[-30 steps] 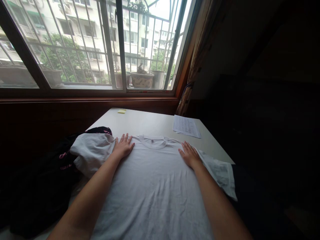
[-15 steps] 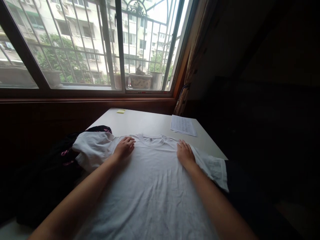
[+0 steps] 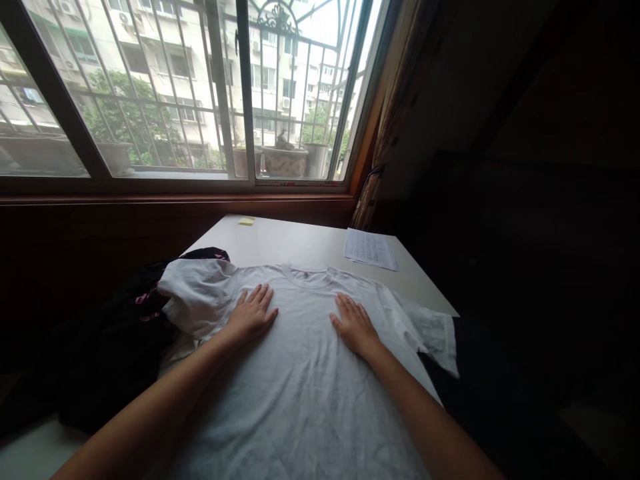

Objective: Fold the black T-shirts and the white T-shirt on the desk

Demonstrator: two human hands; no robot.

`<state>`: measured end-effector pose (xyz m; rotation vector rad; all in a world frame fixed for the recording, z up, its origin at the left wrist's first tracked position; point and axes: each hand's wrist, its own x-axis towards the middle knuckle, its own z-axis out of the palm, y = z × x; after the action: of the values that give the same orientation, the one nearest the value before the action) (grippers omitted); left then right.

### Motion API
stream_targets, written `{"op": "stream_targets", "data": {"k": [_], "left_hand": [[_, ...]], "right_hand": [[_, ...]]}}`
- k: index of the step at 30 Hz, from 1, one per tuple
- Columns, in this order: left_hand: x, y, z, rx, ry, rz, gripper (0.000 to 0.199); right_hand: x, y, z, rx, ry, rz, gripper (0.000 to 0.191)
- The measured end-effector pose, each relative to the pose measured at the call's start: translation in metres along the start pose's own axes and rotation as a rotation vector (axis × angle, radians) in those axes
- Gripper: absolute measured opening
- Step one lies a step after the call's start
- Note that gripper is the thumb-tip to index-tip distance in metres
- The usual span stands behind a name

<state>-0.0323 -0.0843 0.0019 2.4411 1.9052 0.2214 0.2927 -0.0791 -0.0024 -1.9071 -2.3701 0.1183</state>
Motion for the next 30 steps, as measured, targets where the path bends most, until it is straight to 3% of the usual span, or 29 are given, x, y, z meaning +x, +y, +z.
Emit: {"op": "stream_targets", "data": {"k": [21,30], "left_hand": [[0.065,-0.02,0.004,0.008,-0.035,-0.023,0.067],[0.068,-0.02,0.003,0.013,-0.026,-0.041,0.068]], "right_hand": [[0.062,0.019,-0.002,0.029,0.027,0.064,0.067],[0.062,0.018,-0.002,0.021,0.046,0.087,0.067]]}}
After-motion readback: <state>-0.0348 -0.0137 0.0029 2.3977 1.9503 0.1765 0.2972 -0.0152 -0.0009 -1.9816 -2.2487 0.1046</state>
